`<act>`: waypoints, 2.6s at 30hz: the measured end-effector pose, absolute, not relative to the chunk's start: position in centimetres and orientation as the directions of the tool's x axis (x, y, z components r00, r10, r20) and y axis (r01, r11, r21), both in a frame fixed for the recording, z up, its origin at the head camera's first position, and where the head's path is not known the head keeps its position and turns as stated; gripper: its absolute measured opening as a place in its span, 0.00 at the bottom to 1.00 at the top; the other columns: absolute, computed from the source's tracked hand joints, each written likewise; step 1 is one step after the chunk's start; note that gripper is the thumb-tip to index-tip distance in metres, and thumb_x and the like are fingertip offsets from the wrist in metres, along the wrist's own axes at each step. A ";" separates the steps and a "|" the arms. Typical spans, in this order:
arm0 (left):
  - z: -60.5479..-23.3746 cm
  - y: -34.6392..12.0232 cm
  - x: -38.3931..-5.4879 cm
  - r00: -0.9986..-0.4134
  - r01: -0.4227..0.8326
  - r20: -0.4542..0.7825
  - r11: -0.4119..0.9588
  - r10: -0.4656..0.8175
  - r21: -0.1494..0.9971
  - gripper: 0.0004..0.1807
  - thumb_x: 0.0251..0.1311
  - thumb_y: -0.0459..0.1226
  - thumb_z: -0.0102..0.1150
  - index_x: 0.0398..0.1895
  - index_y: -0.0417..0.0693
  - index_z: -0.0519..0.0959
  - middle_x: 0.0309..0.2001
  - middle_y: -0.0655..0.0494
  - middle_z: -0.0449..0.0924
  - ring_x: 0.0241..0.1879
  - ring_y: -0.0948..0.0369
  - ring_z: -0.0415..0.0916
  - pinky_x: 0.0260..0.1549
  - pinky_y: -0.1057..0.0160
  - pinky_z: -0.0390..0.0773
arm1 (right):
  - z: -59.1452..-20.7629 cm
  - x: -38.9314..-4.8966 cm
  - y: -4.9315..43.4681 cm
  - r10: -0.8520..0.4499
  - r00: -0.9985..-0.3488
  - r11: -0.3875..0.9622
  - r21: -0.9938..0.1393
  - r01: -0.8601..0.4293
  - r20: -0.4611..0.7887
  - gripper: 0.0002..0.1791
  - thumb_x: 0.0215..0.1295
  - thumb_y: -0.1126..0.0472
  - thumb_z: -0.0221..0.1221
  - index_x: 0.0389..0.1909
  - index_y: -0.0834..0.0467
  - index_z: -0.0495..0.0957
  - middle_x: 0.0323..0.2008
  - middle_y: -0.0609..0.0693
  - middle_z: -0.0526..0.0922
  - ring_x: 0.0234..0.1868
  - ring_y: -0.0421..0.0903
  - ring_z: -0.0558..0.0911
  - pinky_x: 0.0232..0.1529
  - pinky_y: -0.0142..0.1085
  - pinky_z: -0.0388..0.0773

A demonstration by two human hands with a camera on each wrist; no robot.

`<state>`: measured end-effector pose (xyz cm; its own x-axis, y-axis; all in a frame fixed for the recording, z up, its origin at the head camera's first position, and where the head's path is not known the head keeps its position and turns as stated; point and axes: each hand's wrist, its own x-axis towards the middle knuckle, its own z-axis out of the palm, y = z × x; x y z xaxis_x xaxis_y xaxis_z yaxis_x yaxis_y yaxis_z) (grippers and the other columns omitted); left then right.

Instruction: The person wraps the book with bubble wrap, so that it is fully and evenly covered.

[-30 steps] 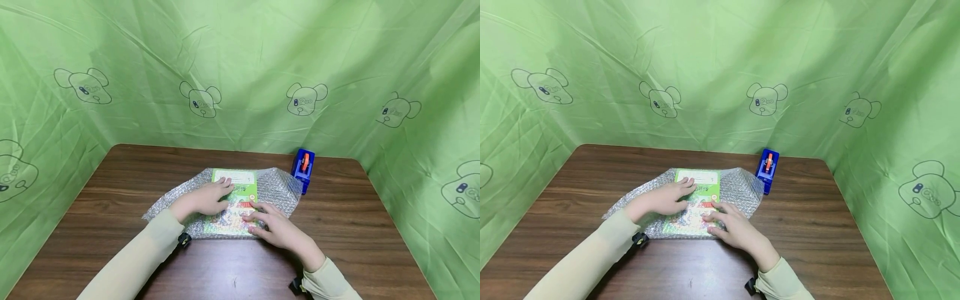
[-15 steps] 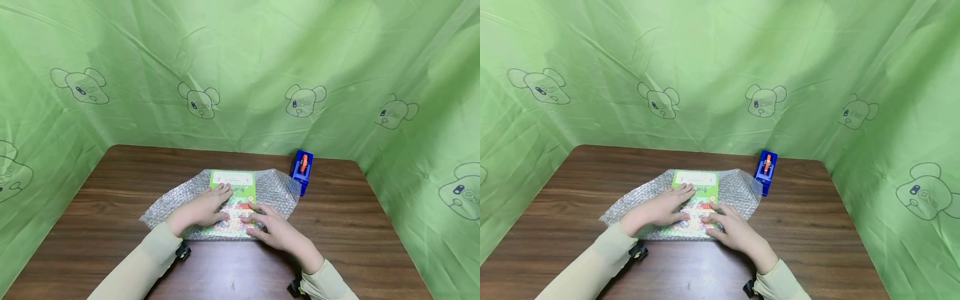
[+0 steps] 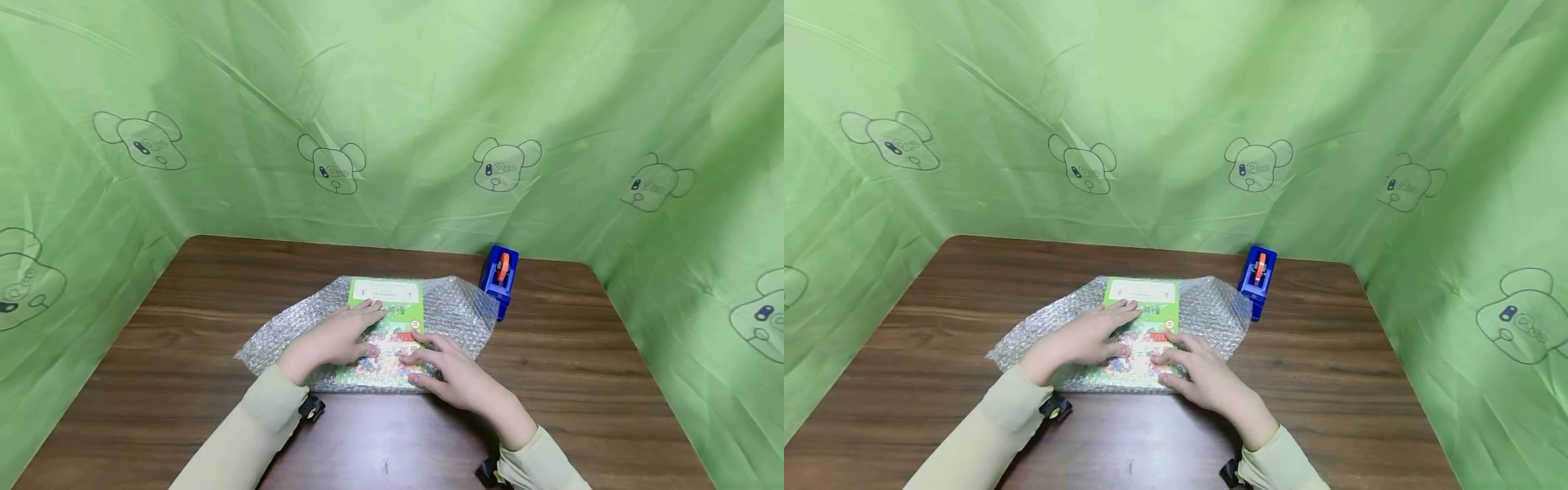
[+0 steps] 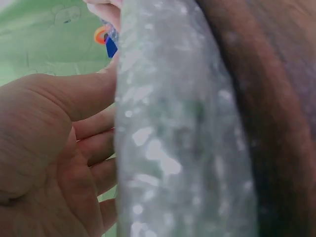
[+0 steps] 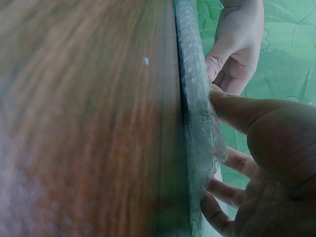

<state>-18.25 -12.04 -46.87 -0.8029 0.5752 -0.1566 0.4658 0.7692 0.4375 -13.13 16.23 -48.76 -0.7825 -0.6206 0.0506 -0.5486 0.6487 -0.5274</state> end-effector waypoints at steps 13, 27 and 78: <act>-47.8 -12.9 -19.1 -0.785 0.482 -0.100 0.704 0.611 0.521 0.46 0.68 0.49 0.75 0.85 0.45 0.66 0.85 0.43 0.58 0.85 0.43 0.52 0.83 0.36 0.49 | -48.6 -13.3 16.3 -0.619 -0.784 0.650 -0.534 -0.541 0.042 0.16 0.78 0.49 0.67 0.61 0.43 0.88 0.79 0.57 0.72 0.78 0.66 0.69 0.75 0.73 0.63; -48.0 -13.0 -19.1 -0.788 0.489 -0.074 0.694 0.611 0.529 0.46 0.66 0.49 0.77 0.83 0.45 0.69 0.84 0.43 0.60 0.84 0.42 0.55 0.80 0.30 0.53 | -48.6 -13.3 16.9 -0.656 -0.754 0.626 -0.524 -0.578 0.048 0.18 0.81 0.48 0.64 0.67 0.43 0.85 0.80 0.56 0.70 0.80 0.65 0.67 0.78 0.70 0.61; -47.8 -12.9 -18.9 -0.788 0.481 -0.068 0.680 0.612 0.554 0.46 0.66 0.48 0.77 0.83 0.42 0.68 0.84 0.41 0.62 0.85 0.41 0.53 0.81 0.33 0.53 | -47.2 -17.4 29.0 -0.227 -0.948 0.595 -0.803 0.046 -0.222 0.17 0.71 0.56 0.74 0.48 0.65 0.84 0.35 0.54 0.88 0.35 0.50 0.88 0.35 0.39 0.85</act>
